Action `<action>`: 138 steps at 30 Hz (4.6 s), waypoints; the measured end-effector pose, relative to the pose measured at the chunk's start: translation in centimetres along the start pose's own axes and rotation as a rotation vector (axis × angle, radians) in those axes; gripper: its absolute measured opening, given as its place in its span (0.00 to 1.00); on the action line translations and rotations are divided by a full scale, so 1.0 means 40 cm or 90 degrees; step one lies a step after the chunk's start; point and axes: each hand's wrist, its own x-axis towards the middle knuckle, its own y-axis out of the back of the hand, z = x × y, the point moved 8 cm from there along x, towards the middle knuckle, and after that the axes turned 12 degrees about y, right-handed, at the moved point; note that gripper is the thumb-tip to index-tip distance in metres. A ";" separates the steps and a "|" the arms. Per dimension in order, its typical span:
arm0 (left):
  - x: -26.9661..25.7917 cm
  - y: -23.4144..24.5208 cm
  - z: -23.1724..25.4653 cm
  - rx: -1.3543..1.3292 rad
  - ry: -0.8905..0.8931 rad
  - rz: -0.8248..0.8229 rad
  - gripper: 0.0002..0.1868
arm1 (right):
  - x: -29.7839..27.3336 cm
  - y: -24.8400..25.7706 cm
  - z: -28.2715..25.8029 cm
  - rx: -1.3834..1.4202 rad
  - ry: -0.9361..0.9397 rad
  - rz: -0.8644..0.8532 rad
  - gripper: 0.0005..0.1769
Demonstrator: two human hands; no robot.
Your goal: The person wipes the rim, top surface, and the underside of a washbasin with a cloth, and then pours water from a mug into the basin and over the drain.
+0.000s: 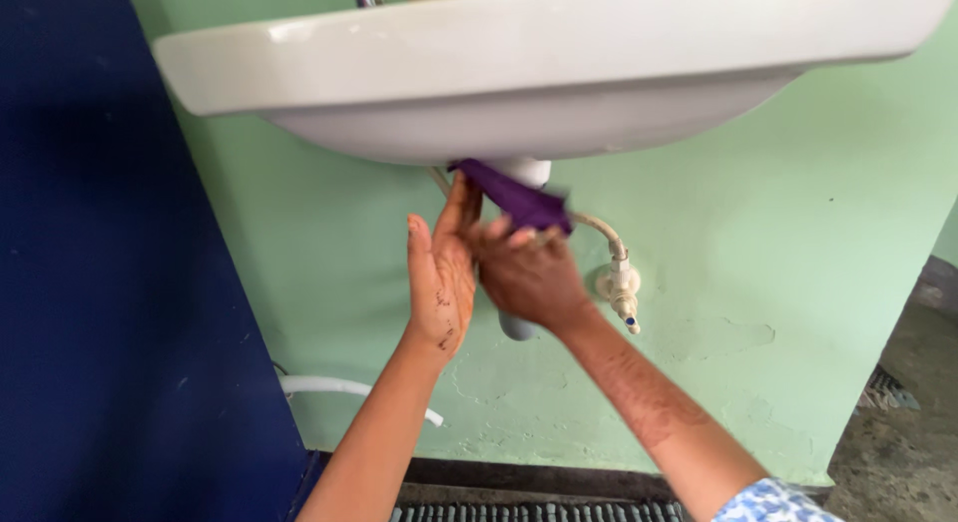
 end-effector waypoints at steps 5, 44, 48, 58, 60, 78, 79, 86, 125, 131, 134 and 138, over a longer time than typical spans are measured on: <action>-0.021 0.039 0.057 0.145 -0.010 0.033 0.34 | 0.058 -0.024 0.156 0.017 -0.156 -0.038 0.47; 0.026 0.111 0.543 0.814 -0.369 0.187 0.25 | 0.325 -0.052 0.002 -0.188 -0.086 0.083 0.48; 0.024 0.111 0.543 0.809 -0.365 0.193 0.26 | 0.358 -0.107 -0.059 -0.247 0.113 0.001 0.33; 0.023 0.109 0.537 0.810 -0.339 0.216 0.25 | 0.358 -0.120 -0.076 -0.586 0.540 -0.237 0.27; 0.020 0.111 0.524 0.833 -0.354 0.220 0.26 | 0.326 -0.126 -0.074 -0.568 0.586 -0.253 0.25; -0.323 0.315 -0.316 -0.732 0.018 0.343 0.40 | 0.292 -0.221 -0.024 -0.579 0.663 -0.526 0.24; -0.321 0.321 -0.312 -0.750 0.002 0.345 0.40 | 0.307 -0.222 -0.024 -0.599 0.659 -0.537 0.24; -0.290 0.350 -0.292 -0.840 -0.037 0.318 0.40 | 0.314 -0.244 0.006 -0.642 0.661 -0.584 0.21; -0.322 0.362 -0.227 -0.761 -0.041 0.209 0.40 | 0.269 -0.445 0.091 -0.663 0.629 -0.688 0.14; -0.331 0.362 -0.197 -0.740 -0.044 0.214 0.40 | 0.241 -0.426 0.098 -0.648 0.643 -0.695 0.13; -0.327 0.360 -0.208 -0.754 -0.055 0.212 0.40 | 0.209 -0.406 0.106 -0.632 0.646 -0.700 0.13; -0.316 0.351 -0.245 -0.770 -0.038 0.210 0.40 | 0.173 -0.368 0.088 -0.600 0.642 -0.702 0.12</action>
